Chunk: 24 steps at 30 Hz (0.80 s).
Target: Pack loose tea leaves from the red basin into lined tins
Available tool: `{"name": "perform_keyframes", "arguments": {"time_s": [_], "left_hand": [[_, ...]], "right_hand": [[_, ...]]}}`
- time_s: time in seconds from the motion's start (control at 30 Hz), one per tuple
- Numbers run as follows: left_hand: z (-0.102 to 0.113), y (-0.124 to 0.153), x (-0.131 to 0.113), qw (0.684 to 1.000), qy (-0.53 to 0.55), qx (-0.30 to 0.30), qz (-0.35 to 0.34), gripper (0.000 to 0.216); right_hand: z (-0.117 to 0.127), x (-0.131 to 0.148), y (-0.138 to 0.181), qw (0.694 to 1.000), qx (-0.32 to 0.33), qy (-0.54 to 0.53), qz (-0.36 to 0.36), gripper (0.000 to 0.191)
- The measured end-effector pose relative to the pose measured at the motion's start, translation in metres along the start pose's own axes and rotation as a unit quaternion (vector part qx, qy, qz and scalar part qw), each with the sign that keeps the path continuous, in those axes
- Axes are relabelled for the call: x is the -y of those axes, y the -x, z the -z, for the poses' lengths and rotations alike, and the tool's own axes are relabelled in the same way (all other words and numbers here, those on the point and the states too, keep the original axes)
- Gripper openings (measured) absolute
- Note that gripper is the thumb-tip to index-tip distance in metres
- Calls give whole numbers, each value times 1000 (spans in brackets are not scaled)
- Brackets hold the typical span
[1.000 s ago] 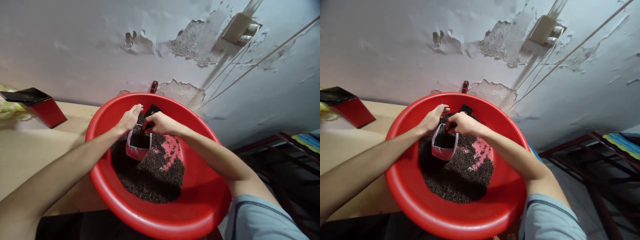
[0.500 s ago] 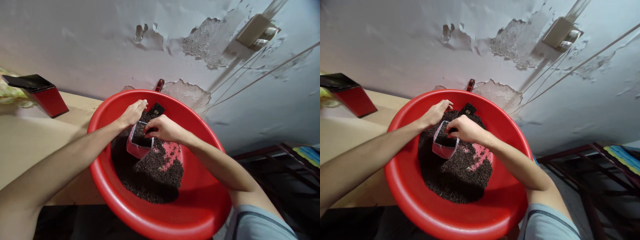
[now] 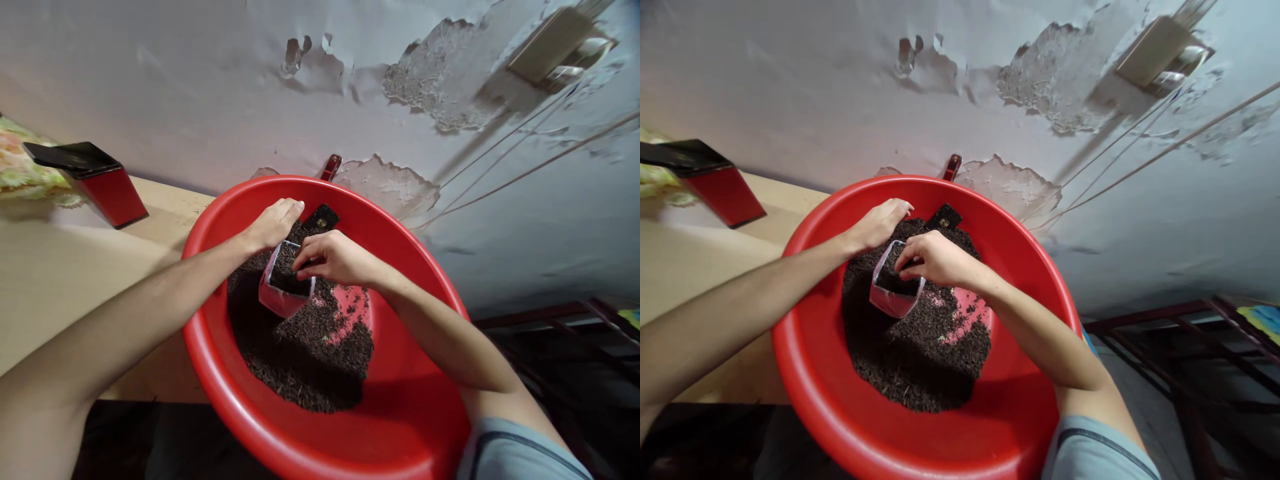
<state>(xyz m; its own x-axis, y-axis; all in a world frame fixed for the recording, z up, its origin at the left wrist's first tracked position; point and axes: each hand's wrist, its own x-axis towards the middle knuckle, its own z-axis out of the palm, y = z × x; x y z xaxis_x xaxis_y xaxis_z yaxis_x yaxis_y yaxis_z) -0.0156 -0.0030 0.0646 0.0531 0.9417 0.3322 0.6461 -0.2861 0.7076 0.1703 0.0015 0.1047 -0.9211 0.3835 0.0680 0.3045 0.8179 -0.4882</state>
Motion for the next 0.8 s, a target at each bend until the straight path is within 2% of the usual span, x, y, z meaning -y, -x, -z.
{"name": "perform_keyframes", "arguments": {"time_s": [0.13,0.23,0.43,0.57,0.7,0.8], "left_hand": [[-1,-1,1,1000,5,5,-4,48],[-2,0,2,1000,28,-6,4,45],[-3,2,4,999,44,-9,21,44],[-4,2,4,999,36,-8,22,47],[-10,10,-7,999,-6,-8,54,58],[-22,26,-20,996,-76,35,10,68]], "right_hand": [[-5,3,2,998,-25,-50,5,8],[-11,5,2,999,-29,-27,30,9],[-19,3,2,996,13,14,87,23],[-19,-8,6,996,21,76,48,36],[-14,-35,16,988,-64,141,-3,42],[-10,-70,24,972,-164,152,-67,40]]}}
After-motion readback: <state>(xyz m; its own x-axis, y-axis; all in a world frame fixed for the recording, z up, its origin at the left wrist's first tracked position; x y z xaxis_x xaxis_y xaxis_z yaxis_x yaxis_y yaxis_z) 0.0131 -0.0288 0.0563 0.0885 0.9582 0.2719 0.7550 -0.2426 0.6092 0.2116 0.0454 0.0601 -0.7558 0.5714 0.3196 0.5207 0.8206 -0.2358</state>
